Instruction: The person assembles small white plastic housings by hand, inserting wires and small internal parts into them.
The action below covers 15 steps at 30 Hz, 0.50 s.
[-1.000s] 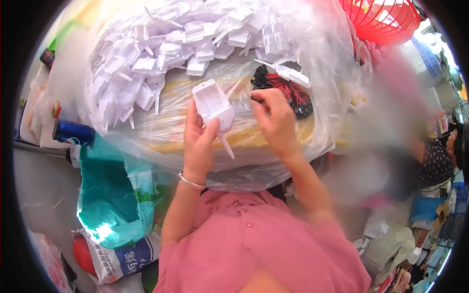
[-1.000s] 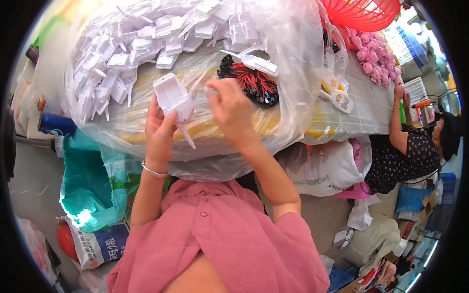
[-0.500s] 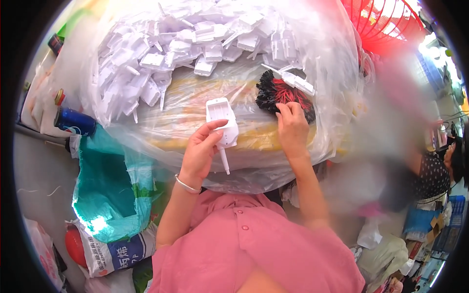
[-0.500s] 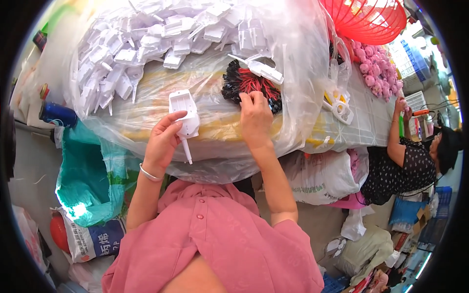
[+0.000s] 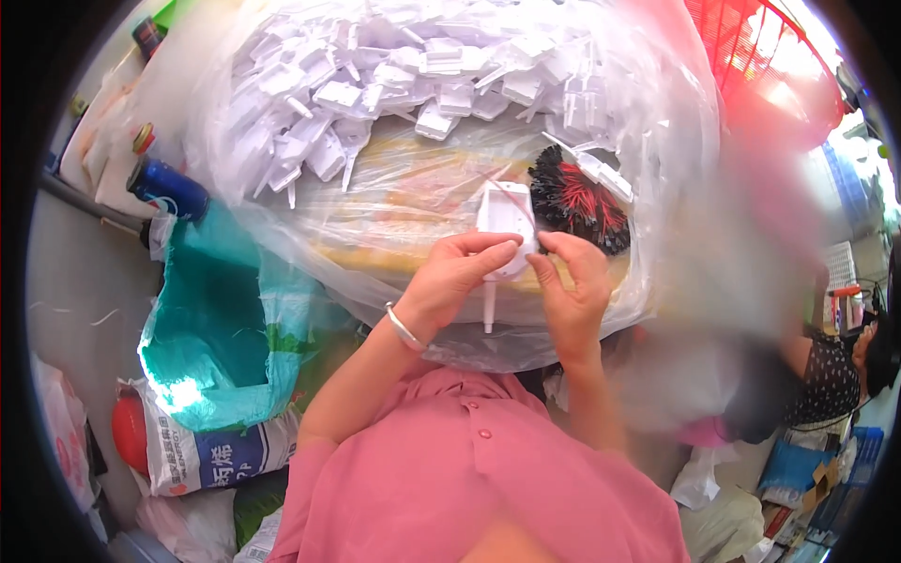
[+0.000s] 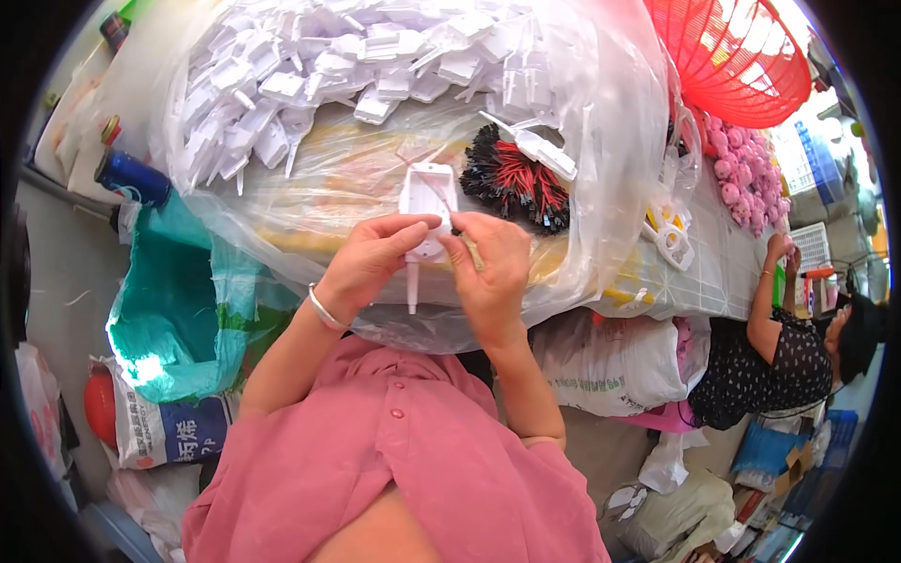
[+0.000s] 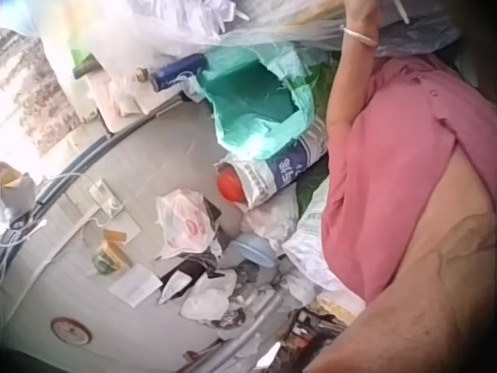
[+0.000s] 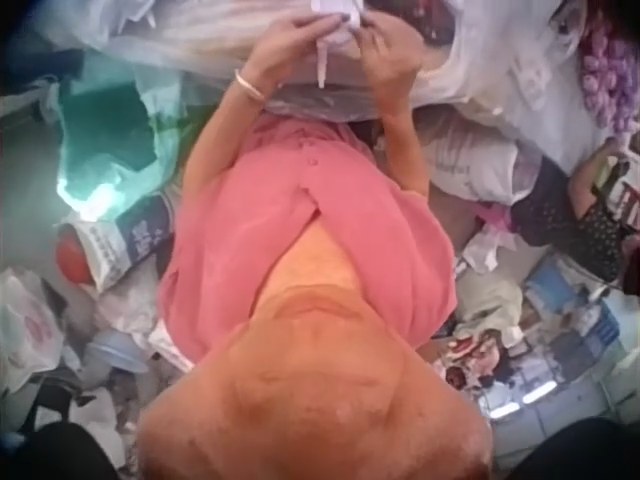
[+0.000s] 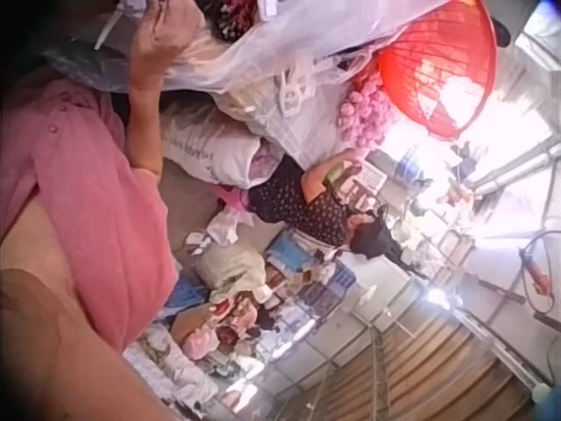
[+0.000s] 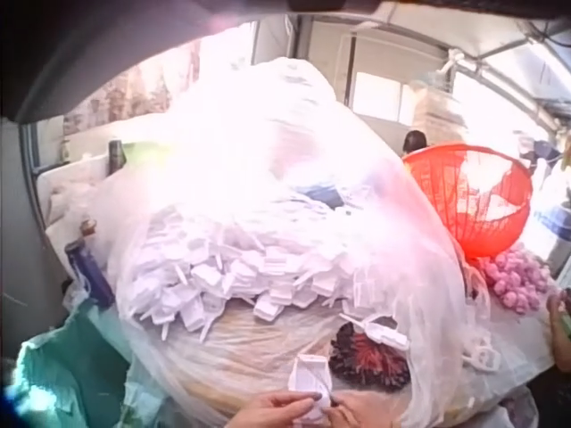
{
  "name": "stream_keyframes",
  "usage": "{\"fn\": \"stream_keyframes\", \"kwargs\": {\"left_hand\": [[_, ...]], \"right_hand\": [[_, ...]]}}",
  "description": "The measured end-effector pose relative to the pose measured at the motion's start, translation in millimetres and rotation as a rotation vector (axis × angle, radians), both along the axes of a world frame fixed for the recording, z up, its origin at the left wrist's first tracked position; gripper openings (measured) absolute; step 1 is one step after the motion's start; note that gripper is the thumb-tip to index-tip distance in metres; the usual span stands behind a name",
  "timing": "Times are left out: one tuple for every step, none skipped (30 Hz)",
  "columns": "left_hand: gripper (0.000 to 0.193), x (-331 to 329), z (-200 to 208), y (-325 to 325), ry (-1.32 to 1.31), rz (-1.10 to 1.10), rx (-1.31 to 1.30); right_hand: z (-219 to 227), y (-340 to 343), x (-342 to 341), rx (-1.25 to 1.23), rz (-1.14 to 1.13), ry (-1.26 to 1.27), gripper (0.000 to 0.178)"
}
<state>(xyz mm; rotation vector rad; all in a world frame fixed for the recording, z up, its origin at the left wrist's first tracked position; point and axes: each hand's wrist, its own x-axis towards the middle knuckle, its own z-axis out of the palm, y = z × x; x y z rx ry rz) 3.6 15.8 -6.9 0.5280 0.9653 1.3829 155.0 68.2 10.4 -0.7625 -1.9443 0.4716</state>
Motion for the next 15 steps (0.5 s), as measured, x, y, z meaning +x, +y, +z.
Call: {"fn": "stream_keyframes", "kwargs": {"left_hand": [[0.024, 0.1, -0.1, 1.0, -0.044, -0.012, 0.016], [0.023, 0.0, -0.1, 1.7, -0.089, -0.023, 0.033], [0.020, 0.6, 2.8, 2.6, -0.114, -0.004, 0.022], [0.020, -0.3, 2.1, 3.3, -0.113, 0.004, 0.020], [0.019, -1.6, 0.6, 4.0, -0.111, 0.018, 0.031], [0.018, -3.4, -0.6, 4.6, -0.107, 0.031, 0.041], [0.018, -5.2, -0.7, 4.7, -0.105, 0.037, 0.038], [0.017, -7.1, -0.7, 4.6, -0.106, 0.083, 0.049], [0.017, -8.9, -0.6, 5.2, -0.106, 0.127, 0.060], [0.017, -12.3, -1.8, 5.5, -0.105, 0.131, 0.058], [0.016, -17.4, -4.1, 4.8, -0.063, 0.171, 0.085], [0.015, -21.4, -5.4, 4.3, -0.023, 0.208, 0.112], [0.015, -24.5, -3.2, 2.8, 0.020, 0.236, 0.125], [0.015, -25.5, -4.4, 3.0, 0.020, 0.235, 0.124], [0.014, -26.2, -7.5, 2.2, 0.083, 0.253, 0.148]], "right_hand": [[-2.4, -2.6, -2.1, -0.004, 0.013, 0.001, 0.021], [-5.6, -4.6, -4.0, -0.037, 0.055, 0.002, 0.021], [-6.9, -6.6, -4.6, -0.068, 0.091, 0.002, 0.021], [-6.9, -8.4, -3.4, -0.108, 0.109, -0.005, 0.021], [-7.3, -9.6, -1.8, -0.111, 0.116, -0.005, 0.021], [-8.4, -10.1, 0.0, -0.224, 0.136, 0.035, 0.020], [-9.4, -10.1, 2.0, -0.336, 0.156, 0.075, 0.019], [-10.2, -9.7, 4.6, -0.339, 0.162, 0.076, 0.019], [-10.7, -8.3, 7.9, -0.423, 0.198, 0.114, 0.019], [-11.2, -6.8, 11.2, -0.507, 0.234, 0.151, 0.020], [-13.0, -5.1, 14.6, -0.509, 0.238, 0.152, 0.020], [-15.7, -2.8, 19.0, -0.560, 0.232, 0.180, 0.019], [-18.4, 0.1, 23.5, -0.611, 0.225, 0.207, 0.018], [-20.8, 4.1, 28.0, -0.673, 0.247, 0.224, 0.019], [-20.2, 5.1, 26.3, -0.678, 0.248, 0.225, 0.019]]}}
